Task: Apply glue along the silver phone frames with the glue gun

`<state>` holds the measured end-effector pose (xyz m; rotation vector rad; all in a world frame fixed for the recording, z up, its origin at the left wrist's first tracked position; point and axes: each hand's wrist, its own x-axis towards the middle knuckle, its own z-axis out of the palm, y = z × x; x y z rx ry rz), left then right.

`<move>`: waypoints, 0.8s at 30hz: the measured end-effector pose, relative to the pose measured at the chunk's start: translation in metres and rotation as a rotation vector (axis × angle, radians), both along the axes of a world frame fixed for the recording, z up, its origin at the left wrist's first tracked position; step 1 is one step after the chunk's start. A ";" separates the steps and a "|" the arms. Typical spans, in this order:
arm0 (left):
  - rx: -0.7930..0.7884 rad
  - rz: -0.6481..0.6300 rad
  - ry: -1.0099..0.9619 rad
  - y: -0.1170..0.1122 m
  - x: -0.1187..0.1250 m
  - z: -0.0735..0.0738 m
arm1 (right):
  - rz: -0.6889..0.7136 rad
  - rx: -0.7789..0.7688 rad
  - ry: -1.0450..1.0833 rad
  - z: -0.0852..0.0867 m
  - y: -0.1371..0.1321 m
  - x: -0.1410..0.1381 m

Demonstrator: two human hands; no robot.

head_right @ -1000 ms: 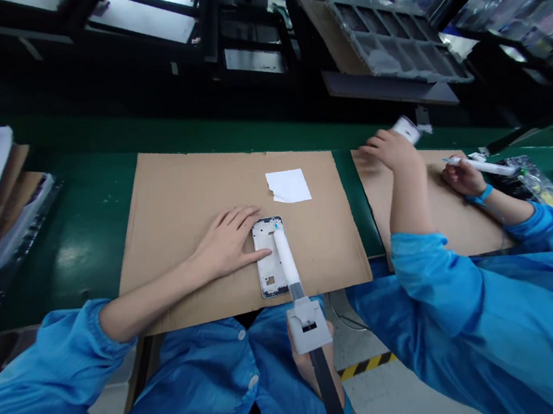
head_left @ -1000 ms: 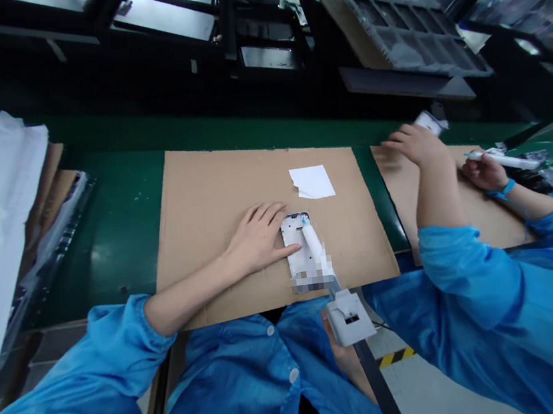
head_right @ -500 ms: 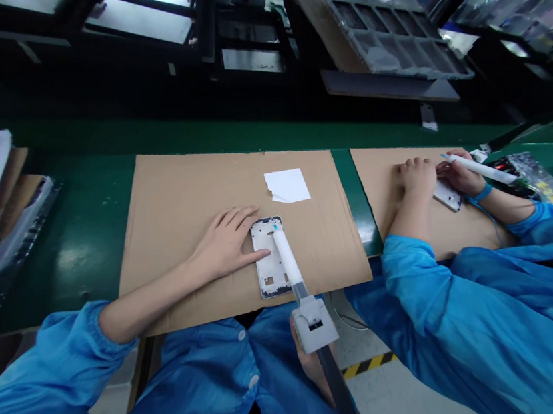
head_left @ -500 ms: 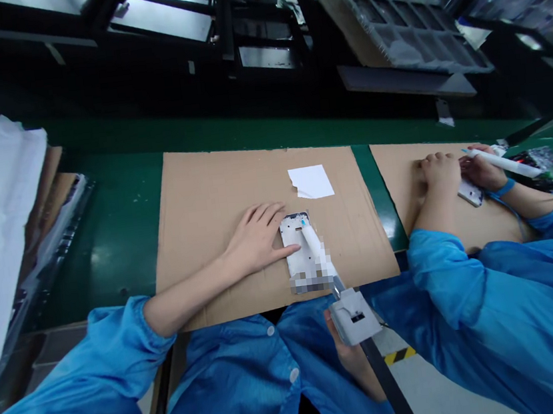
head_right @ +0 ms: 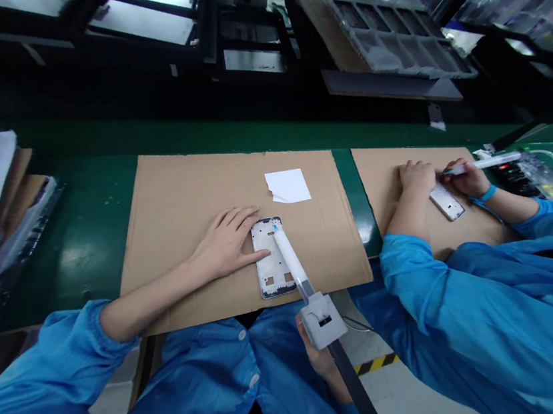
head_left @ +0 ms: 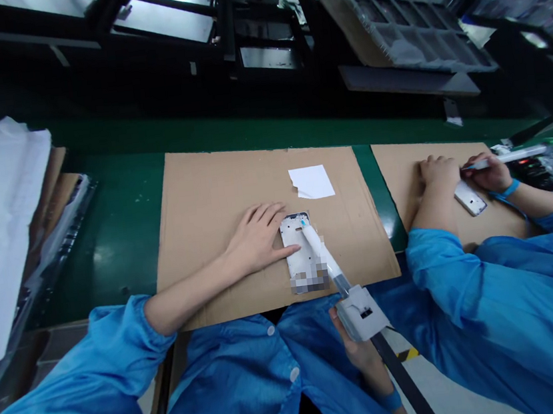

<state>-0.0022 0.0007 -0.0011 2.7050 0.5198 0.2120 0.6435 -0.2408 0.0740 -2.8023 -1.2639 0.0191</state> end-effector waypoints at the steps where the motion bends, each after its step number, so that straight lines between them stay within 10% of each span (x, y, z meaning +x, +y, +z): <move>1: 0.001 0.001 0.008 0.000 0.000 0.001 | -0.049 0.058 0.072 0.005 -0.005 0.005; 14: 0.013 0.003 0.011 -0.001 -0.001 0.002 | -0.287 0.403 0.483 -0.001 -0.023 0.013; 24: 0.010 -0.001 0.032 0.000 -0.001 0.003 | -0.240 0.311 0.487 -0.009 -0.027 0.022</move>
